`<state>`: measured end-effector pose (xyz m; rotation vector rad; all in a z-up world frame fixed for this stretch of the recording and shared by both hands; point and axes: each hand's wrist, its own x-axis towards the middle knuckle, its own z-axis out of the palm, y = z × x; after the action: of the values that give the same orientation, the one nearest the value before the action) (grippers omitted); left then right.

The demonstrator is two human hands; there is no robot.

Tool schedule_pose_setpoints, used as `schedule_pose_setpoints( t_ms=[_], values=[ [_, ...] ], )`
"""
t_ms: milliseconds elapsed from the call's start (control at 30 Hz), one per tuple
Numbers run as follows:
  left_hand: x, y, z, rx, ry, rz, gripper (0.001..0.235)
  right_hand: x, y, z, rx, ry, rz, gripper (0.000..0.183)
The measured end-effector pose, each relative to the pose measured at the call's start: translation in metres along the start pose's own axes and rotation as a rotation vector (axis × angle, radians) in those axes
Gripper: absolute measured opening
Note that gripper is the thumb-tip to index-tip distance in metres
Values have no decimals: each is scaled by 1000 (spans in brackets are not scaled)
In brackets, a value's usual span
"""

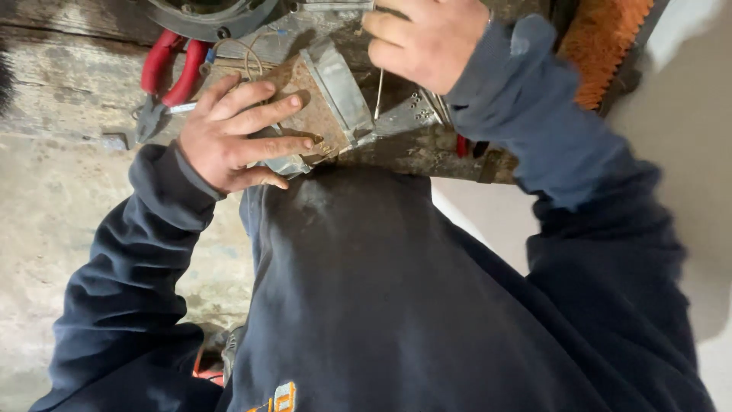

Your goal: Disassembling and inspecting an electric motor on a workbench.

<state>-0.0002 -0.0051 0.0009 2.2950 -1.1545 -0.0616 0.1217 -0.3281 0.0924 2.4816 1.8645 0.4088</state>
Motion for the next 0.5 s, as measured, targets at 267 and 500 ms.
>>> schedule_pose_setpoints(
  t_ms=[267, 500],
  values=[
    [-2, 0, 1, -4, 5, -7, 79, -20, -43, -43, 93, -716, 154, 18],
    [-2, 0, 1, -20, -11, -20, 79, -58, -68, 37, 634, -1254, 426, 37]
  ],
)
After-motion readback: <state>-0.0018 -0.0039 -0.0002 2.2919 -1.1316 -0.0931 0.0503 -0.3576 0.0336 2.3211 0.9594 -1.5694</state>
